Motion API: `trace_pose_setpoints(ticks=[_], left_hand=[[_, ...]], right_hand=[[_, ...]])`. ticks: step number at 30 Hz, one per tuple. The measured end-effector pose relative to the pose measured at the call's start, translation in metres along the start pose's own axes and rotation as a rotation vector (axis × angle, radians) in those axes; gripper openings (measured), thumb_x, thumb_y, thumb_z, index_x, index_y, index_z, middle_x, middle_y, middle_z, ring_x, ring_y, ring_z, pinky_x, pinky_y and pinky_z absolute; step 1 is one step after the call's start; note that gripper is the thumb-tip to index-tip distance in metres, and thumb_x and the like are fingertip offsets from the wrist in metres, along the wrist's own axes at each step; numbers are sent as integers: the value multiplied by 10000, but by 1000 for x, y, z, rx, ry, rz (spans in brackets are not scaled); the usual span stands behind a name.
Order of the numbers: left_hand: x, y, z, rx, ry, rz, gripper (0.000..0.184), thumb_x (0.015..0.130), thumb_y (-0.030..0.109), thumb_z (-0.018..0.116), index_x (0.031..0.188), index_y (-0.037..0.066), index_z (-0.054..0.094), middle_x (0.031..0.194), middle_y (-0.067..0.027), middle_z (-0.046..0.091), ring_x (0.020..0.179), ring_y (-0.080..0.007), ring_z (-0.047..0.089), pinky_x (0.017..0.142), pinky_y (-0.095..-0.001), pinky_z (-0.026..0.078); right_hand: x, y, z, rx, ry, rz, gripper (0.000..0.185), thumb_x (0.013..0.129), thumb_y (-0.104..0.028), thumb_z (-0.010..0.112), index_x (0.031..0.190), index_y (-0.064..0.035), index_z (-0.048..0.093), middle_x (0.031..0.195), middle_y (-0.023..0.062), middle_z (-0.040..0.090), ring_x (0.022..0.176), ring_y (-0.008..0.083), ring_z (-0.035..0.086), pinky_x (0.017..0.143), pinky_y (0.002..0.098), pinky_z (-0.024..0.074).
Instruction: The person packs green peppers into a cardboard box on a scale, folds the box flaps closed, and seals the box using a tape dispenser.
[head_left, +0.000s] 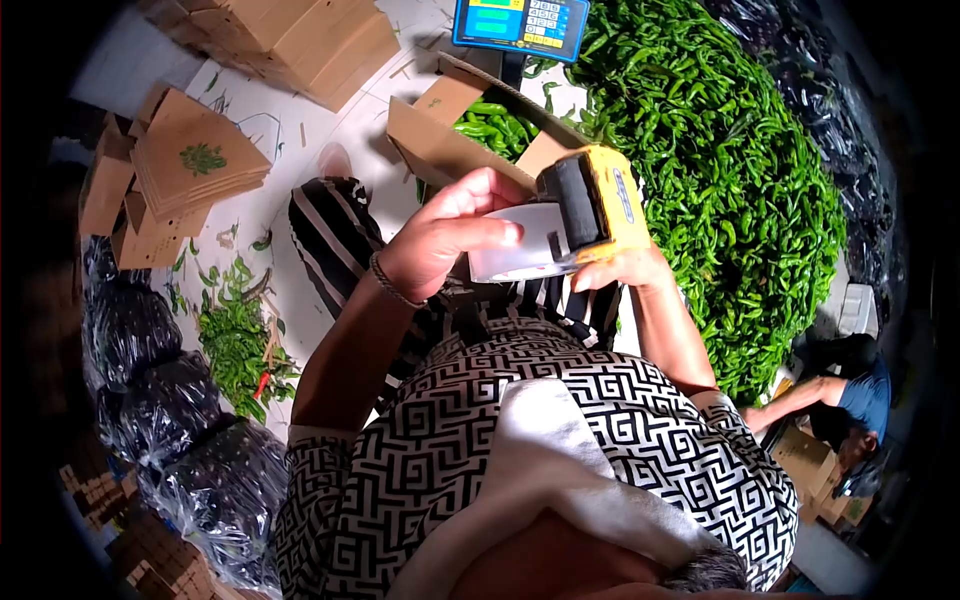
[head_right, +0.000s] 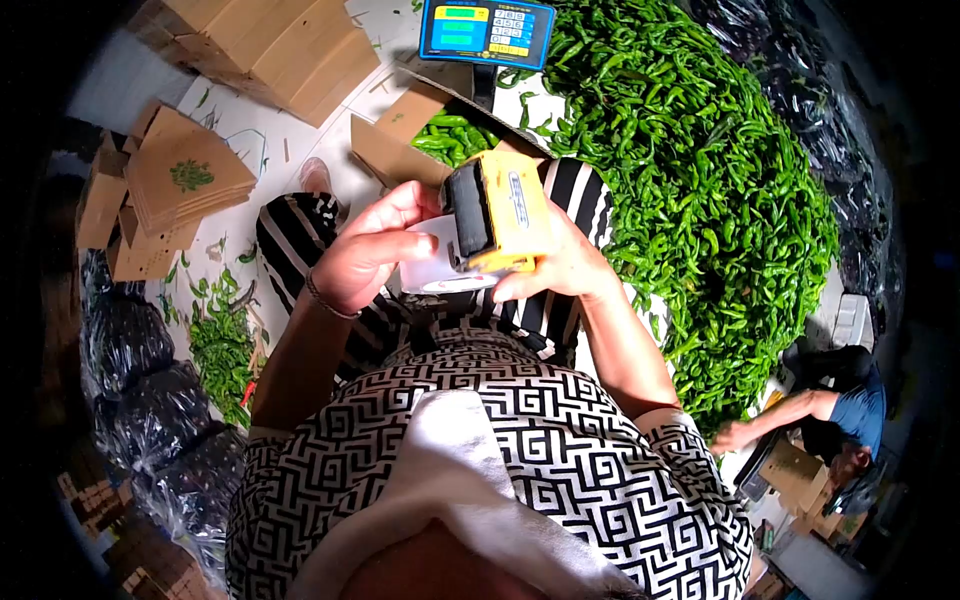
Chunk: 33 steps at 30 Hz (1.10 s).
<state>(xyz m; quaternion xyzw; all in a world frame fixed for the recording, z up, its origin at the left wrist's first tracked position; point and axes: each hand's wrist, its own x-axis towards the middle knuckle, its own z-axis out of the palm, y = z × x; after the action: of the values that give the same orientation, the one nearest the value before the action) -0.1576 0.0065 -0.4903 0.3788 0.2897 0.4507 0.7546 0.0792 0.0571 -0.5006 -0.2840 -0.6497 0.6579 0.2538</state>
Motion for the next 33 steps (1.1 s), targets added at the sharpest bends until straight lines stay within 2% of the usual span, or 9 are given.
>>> trace_pose_setpoints(ticks=[8,11,13,15,19,22,25,29,33], left_hand=[[-3,-8,8,-35,118,-27,346,814,52,626,1125,8,481,1030,-44,536,994,-122,521,892,-276,411],[-6,-17,11,26,73,134,441,822,85,658,1199,8,442,1084,-62,533,1040,-143,514,929,-296,399],[-14,-16,6,428,34,196,689,771,177,744,1316,-7,362,1242,-105,498,1153,-187,476,978,-341,378],[-17,-22,7,908,190,398,718,735,183,775,1306,-13,386,1200,-100,531,1122,-184,496,967,-342,388],[-19,-14,7,710,177,336,684,718,130,779,1281,-20,420,1152,-90,563,1067,-172,534,946,-324,408],[-22,-3,12,230,131,243,644,714,96,775,1260,-10,452,1154,-73,570,1066,-146,541,947,-312,412],[-23,0,14,120,94,344,631,711,92,775,1256,3,468,1171,-61,566,1083,-140,530,966,-315,398],[-24,-4,1,429,55,482,664,700,76,770,1286,34,461,1275,-81,515,1190,-168,466,1020,-330,346],[-18,-8,-2,268,18,422,719,712,26,738,1347,35,401,1383,-96,413,1251,-172,414,1049,-324,296]], right_hand=[[-2,-6,10,80,34,62,1022,456,-218,928,1309,-18,402,1225,41,513,1140,144,472,1002,325,372],[-2,-4,12,114,73,73,992,477,-215,918,1305,-19,408,1211,41,524,1125,145,486,986,323,388],[-3,-3,12,106,109,72,936,497,-222,908,1282,-20,440,1197,48,536,1096,151,506,958,323,410],[-4,-1,12,11,97,-28,887,510,-230,901,1257,-20,471,1168,53,555,1072,157,522,937,323,425],[0,19,0,-234,-10,-290,822,528,-224,892,1223,-17,505,1098,58,591,1039,171,541,920,325,436],[-14,4,16,109,59,-22,752,572,-165,873,1213,-14,512,1096,66,594,987,197,570,907,325,451],[-17,4,30,448,132,-10,732,580,-156,867,1198,-15,503,1115,77,574,974,207,571,884,332,466],[-19,12,37,171,225,-172,709,589,-187,855,1175,-30,488,1071,92,567,951,224,570,851,337,471],[-16,15,40,-304,409,-477,687,599,-217,842,1152,-45,473,1028,108,561,927,241,569,819,342,476]])
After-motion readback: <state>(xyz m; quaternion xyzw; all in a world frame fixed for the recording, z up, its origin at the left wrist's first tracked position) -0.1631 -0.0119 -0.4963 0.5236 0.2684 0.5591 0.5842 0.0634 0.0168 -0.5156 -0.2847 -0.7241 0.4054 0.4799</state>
